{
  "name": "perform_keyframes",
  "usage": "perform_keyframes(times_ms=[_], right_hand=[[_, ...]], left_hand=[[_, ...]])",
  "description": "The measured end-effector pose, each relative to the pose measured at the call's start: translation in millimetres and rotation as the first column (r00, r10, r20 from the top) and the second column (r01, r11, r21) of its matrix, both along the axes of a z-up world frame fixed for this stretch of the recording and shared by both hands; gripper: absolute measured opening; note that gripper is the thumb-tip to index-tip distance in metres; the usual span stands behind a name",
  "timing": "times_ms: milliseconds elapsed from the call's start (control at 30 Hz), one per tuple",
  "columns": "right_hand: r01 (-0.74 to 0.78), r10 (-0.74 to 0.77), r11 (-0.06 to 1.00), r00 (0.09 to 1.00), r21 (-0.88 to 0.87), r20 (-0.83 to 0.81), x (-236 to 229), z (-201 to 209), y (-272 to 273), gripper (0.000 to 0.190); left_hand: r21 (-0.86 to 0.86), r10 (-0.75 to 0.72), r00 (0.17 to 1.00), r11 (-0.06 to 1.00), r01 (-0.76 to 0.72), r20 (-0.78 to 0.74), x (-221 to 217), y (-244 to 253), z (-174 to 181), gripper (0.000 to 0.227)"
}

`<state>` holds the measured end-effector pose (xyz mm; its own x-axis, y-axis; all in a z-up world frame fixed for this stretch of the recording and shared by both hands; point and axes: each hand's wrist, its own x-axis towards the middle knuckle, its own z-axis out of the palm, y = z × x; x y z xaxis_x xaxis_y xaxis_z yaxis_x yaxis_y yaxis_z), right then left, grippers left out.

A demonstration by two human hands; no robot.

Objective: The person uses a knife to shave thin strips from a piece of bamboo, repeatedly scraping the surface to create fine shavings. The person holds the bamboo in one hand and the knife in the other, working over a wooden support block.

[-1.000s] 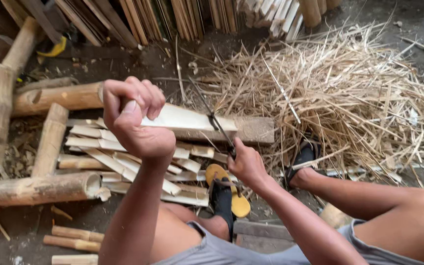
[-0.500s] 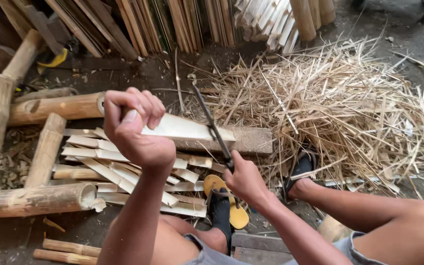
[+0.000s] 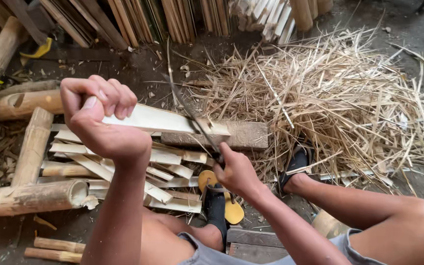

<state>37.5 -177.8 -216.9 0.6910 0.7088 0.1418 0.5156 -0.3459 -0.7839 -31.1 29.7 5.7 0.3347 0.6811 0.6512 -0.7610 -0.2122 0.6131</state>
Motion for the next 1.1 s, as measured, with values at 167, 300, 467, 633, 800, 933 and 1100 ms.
perform_keyframes(times_ms=[167, 300, 467, 633, 800, 933, 1100], right_hand=[[0.102, -0.145, 0.96, 0.977, -0.261, -0.154, 8, -42, 7, 0.029], [0.117, -0.174, 0.878, 0.981, -0.463, -0.082, 47, -85, -1, 0.04], [0.062, -0.151, 0.929, 0.963, -0.366, -0.221, 29, -141, -22, 0.03], [0.149, -0.256, 0.84, 0.957, -0.522, -0.138, 56, -154, -21, 0.041], [0.09, -0.254, 0.88, 0.919, -0.466, -0.302, 44, -136, -57, 0.039], [0.108, -0.288, 0.799, 0.932, -0.592, -0.219, 41, -52, -50, 0.039], [-0.009, -0.071, 0.949, 0.968, -0.317, -0.24, 1, 88, -41, 0.029]], left_hand=[[0.005, 0.04, 0.999, 0.999, -0.04, -0.015, 0, -2, -1, 0.016], [-0.022, 0.039, 0.999, 0.999, -0.039, -0.006, 3, 10, 7, 0.016], [-0.048, 0.039, 0.997, 0.998, -0.042, -0.061, 5, 17, -12, 0.017], [-0.084, 0.101, 0.987, 0.99, -0.111, -0.124, 18, 22, -1, 0.033], [-0.291, 0.129, 0.987, 0.944, -0.153, -0.1, 5, 22, 0, 0.064], [-0.132, 0.103, 0.983, 0.984, -0.124, -0.151, 7, 8, 5, 0.056], [-0.031, 0.087, 0.961, 0.995, -0.099, -0.262, 2, -17, 8, 0.044]])
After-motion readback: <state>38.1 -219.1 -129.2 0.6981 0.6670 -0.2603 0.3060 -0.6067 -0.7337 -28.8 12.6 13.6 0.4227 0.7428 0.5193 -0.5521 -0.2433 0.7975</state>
